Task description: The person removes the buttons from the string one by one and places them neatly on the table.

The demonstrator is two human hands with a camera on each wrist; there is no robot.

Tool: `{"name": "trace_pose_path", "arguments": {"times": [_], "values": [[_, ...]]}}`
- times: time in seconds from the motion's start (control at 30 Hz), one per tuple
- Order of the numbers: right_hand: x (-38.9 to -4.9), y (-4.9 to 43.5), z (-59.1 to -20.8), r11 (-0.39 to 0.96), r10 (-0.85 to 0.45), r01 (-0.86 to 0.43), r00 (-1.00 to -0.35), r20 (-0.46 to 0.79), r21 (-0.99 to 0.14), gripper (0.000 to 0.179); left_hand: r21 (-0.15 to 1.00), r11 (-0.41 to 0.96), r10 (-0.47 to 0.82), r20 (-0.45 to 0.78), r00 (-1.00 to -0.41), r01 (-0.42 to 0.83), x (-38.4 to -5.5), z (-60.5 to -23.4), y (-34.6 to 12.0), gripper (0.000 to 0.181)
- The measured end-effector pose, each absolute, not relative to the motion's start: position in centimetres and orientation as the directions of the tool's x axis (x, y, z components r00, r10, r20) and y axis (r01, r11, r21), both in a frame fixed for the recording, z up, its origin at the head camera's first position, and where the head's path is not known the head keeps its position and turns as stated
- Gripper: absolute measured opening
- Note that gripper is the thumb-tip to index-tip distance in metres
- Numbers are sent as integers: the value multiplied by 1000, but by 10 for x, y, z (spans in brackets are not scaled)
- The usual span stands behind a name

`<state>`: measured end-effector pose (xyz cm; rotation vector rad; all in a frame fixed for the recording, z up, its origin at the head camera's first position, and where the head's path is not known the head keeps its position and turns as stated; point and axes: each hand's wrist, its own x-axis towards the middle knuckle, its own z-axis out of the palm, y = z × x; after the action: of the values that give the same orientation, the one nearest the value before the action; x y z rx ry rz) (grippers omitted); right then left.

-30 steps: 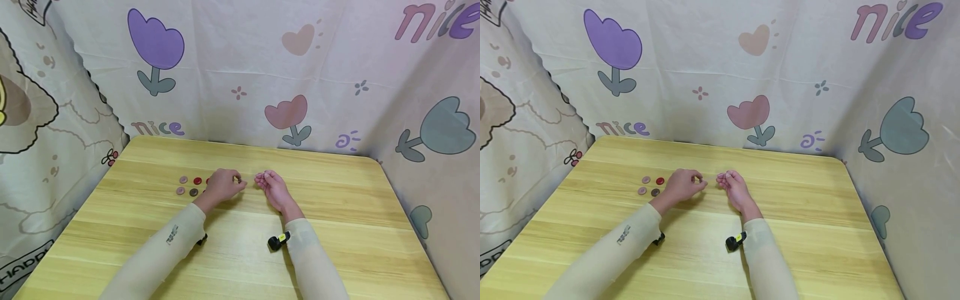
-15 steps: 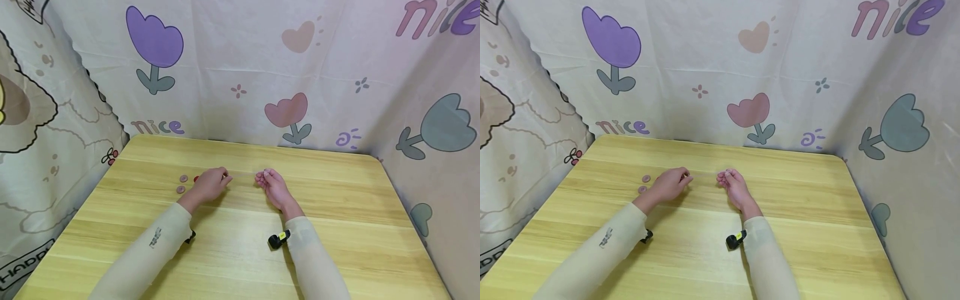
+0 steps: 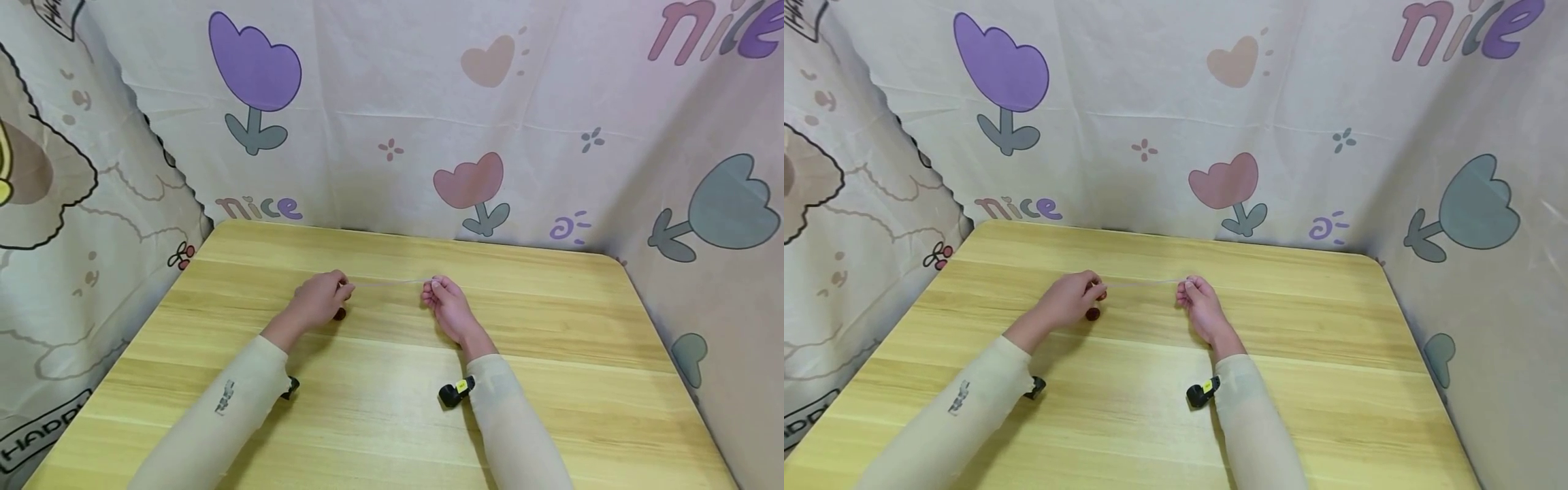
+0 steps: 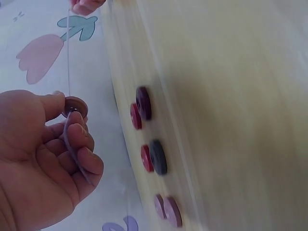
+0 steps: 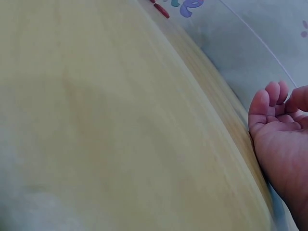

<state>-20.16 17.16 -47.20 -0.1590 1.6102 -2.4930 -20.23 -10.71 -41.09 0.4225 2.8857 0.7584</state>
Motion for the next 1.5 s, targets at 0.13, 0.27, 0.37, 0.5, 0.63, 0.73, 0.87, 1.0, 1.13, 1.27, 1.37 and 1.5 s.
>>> {"name": "trace_pose_path", "arguments": {"times": [0.13,0.27,0.37,0.5,0.63,0.73,0.87,1.0,1.13,1.27,1.37,1.5], "values": [[-201,172,-472,-406,-194,90,-981,-10,-909,11,521,816,314,-35,-949,251,-199,-413,-118,24],[-200,171,-472,-412,-193,94,-981,-15,-906,11,513,821,310,-31,-950,251,-195,-414,-127,24],[-200,169,-472,-416,-186,98,-982,-21,-904,11,503,825,304,-7,-953,260,-192,-414,-134,23],[-200,169,-473,-416,-182,104,-983,-29,-903,11,500,825,298,11,-954,264,-190,-414,-143,22],[-201,170,-473,-412,-182,107,-983,-34,-905,11,521,814,303,-1,-953,258,-189,-416,-149,22],[-201,170,-473,-413,-184,108,-982,-34,-904,11,528,811,299,-4,-954,252,-188,-418,-154,22],[-201,171,-473,-411,-184,106,-982,-32,-905,12,523,817,288,-5,-958,243,-186,-419,-160,23],[-202,171,-473,-411,-186,104,-982,-28,-905,13,516,823,278,-2,-961,238,-185,-418,-163,28],[-203,172,-473,-412,-188,101,-982,-24,-906,14,528,819,266,-4,-964,224,-182,-417,-164,33],[-202,172,-471,-412,-184,102,-983,-28,-906,13,540,813,254,10,-967,219,-180,-417,-167,32],[-202,171,-470,-415,-182,103,-983,-29,-904,13,540,815,229,29,-973,208,-180,-417,-169,29],[-201,171,-470,-417,-181,103,-983,-28,-903,13,527,823,226,42,-973,214,-177,-420,-169,26]]}}
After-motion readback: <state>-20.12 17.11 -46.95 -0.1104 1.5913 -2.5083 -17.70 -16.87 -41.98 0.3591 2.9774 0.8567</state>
